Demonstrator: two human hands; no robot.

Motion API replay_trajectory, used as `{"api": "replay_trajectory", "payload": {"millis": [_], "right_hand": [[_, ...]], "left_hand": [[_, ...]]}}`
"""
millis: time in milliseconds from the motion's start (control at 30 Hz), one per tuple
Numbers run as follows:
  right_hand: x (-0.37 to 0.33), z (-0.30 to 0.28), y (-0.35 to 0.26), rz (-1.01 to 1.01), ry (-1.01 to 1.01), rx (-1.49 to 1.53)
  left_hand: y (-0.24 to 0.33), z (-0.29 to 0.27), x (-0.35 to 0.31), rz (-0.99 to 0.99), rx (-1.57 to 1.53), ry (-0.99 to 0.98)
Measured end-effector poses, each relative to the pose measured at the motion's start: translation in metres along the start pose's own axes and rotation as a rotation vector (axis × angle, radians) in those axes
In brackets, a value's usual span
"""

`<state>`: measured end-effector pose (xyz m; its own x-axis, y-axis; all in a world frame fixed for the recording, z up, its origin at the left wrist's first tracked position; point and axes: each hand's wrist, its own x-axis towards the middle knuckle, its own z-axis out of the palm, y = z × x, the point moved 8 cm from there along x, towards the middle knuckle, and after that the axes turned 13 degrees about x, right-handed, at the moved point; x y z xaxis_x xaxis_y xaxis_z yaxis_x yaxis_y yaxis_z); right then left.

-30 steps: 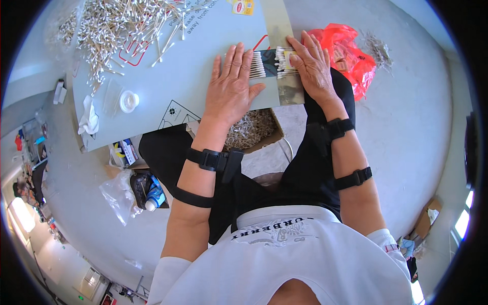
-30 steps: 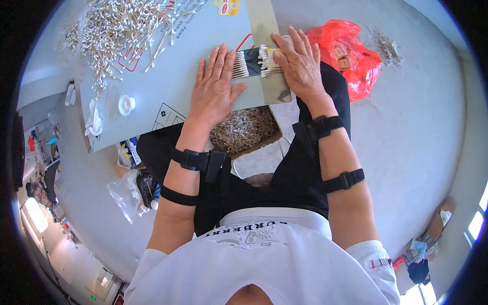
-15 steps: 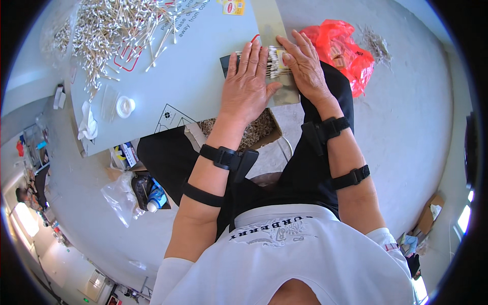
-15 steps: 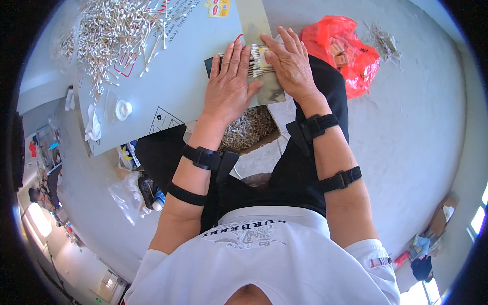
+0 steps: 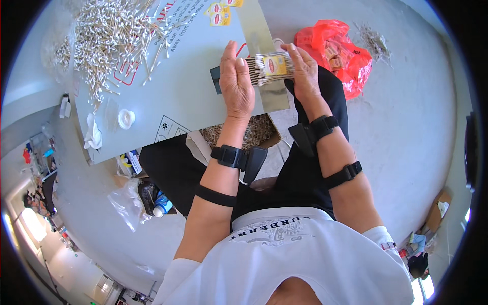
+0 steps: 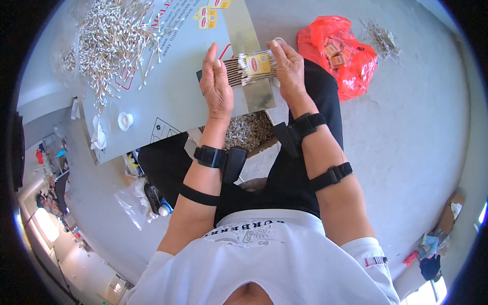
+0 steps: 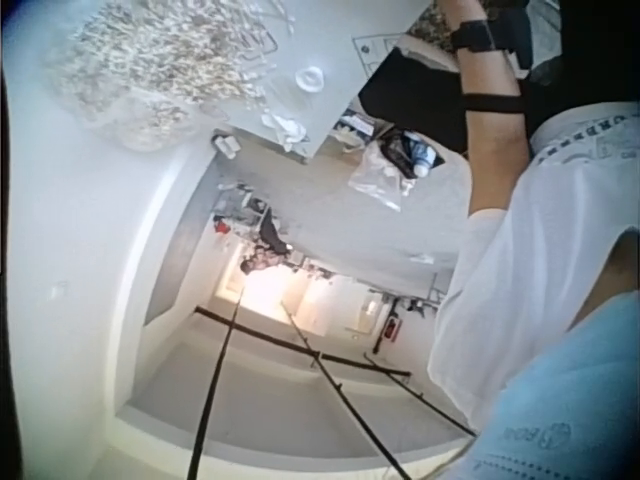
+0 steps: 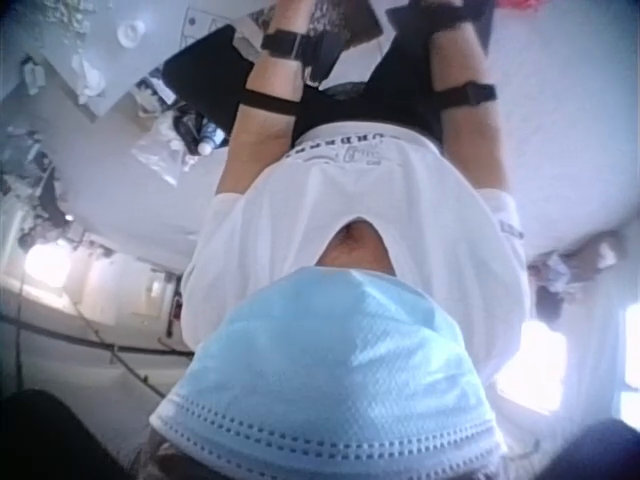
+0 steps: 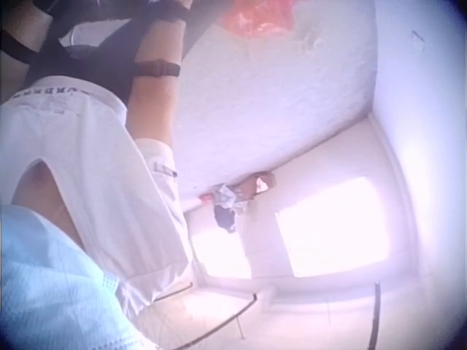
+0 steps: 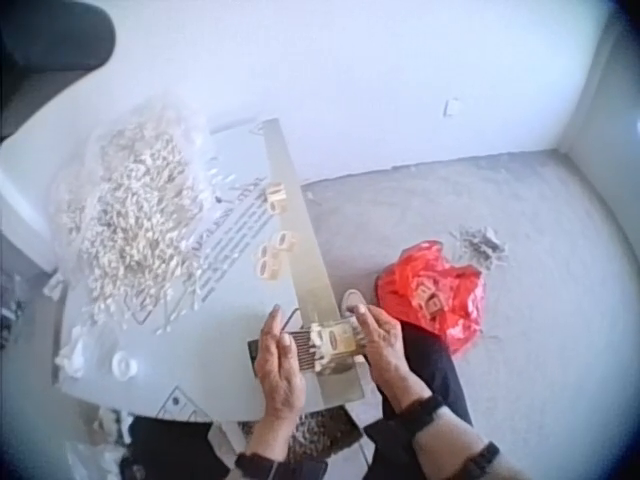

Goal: Picking up cotton swabs, arranging them in a group, and inserting them into a plastic package before sealing it with a sticker.

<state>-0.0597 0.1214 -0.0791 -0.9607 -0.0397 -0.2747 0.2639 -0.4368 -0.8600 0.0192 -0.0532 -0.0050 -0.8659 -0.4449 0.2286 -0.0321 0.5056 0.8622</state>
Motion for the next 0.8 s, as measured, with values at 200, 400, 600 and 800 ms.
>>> {"api": "replay_trajectory", "payload": {"millis": [200, 400, 600, 800], "right_hand": [[-0.003, 0.010, -0.004, -0.090, -0.007, -0.127], [-0.004, 0.010, -0.010, -0.152, 0.032, -0.116], [-0.006, 0.011, -0.011, -0.139, 0.028, -0.113], [-0.006, 0.010, -0.009, -0.116, 0.021, -0.051]], "left_hand": [[-0.001, 0.001, -0.002, -0.036, -0.094, 0.057], [0.015, -0.011, -0.002, 0.194, 0.233, -0.012], [0.013, -0.017, -0.017, 0.316, 0.593, -0.243], [-0.010, -0.014, -0.002, -0.050, -0.169, -0.041]]}}
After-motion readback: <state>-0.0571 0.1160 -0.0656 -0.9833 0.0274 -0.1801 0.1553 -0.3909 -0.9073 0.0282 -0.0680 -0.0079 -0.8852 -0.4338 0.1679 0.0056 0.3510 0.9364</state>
